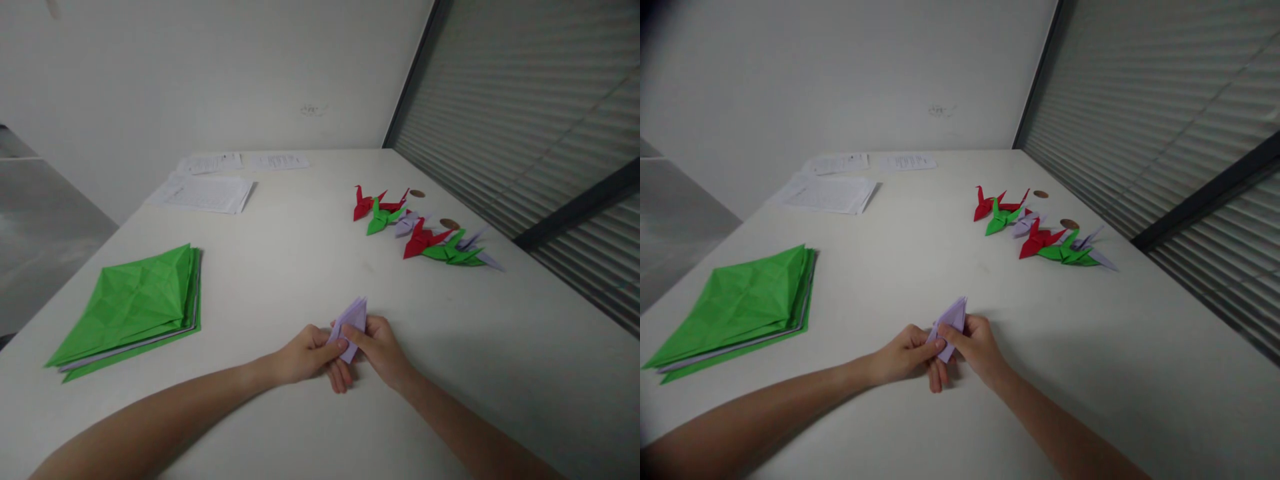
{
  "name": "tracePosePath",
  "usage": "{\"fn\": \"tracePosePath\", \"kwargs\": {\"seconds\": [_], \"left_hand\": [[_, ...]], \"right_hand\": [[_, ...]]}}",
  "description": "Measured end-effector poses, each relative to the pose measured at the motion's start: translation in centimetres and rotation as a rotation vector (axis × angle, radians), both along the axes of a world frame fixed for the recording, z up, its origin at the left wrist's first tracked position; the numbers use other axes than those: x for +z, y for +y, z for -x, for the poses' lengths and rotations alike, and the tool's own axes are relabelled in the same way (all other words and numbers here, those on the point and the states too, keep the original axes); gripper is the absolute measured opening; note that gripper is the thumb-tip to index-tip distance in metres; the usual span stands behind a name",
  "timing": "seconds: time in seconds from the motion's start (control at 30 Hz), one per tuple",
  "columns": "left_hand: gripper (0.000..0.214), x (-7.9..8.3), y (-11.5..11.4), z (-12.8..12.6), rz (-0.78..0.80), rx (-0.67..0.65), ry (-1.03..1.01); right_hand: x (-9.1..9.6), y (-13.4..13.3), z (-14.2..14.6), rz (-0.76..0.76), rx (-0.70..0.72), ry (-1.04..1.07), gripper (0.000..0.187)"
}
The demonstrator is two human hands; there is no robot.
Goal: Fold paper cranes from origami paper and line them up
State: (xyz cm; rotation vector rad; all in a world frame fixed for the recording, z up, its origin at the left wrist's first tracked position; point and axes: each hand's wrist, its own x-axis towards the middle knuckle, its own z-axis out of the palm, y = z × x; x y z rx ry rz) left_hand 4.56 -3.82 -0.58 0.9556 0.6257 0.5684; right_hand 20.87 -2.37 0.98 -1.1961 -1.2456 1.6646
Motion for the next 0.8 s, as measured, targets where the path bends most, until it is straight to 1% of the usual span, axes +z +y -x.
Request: {"fn": "tracePosePath", "kwargs": {"seconds": [0.13, 0.23, 0.3, 0.4, 0.57, 0.7, 0.8], "left_hand": [[0.067, -0.2, 0.0, 0.0, -0.025, -0.042, 0.028], [0.069, 0.0, -0.1, -0.1, -0.051, -0.060, 0.049], [0.069, 0.3, -0.2, -0.2, -0.069, -0.073, 0.074], [0.068, 0.7, -0.3, -0.2, -0.085, -0.089, 0.104], [0.070, 1.0, -0.4, 0.0, -0.121, -0.120, 0.106], [0.058, 0.8, -0.6, 0.1, -0.154, -0.094, 0.107], [0.053, 0.5, -0.7, 0.0, -0.117, -0.023, 0.091]], "right_hand": [[0.4, -0.4, 0.3, -0.006, 0.064, 0.006, 0.042], [0.5, -0.7, 0.5, 0.048, 0.096, 0.064, 0.039], [0.6, -0.7, 0.5, 0.075, 0.065, 0.089, 0.038], [0.6, -0.4, 0.3, 0.040, -0.011, 0.081, 0.036], [1.1, 0.1, -0.1, -0.023, 0.015, 0.056, 0.036], [1.3, 0.1, -0.2, -0.073, 0.013, 0.001, 0.036], [1.1, 0.1, -0.3, -0.063, 0.024, -0.009, 0.040]]}}
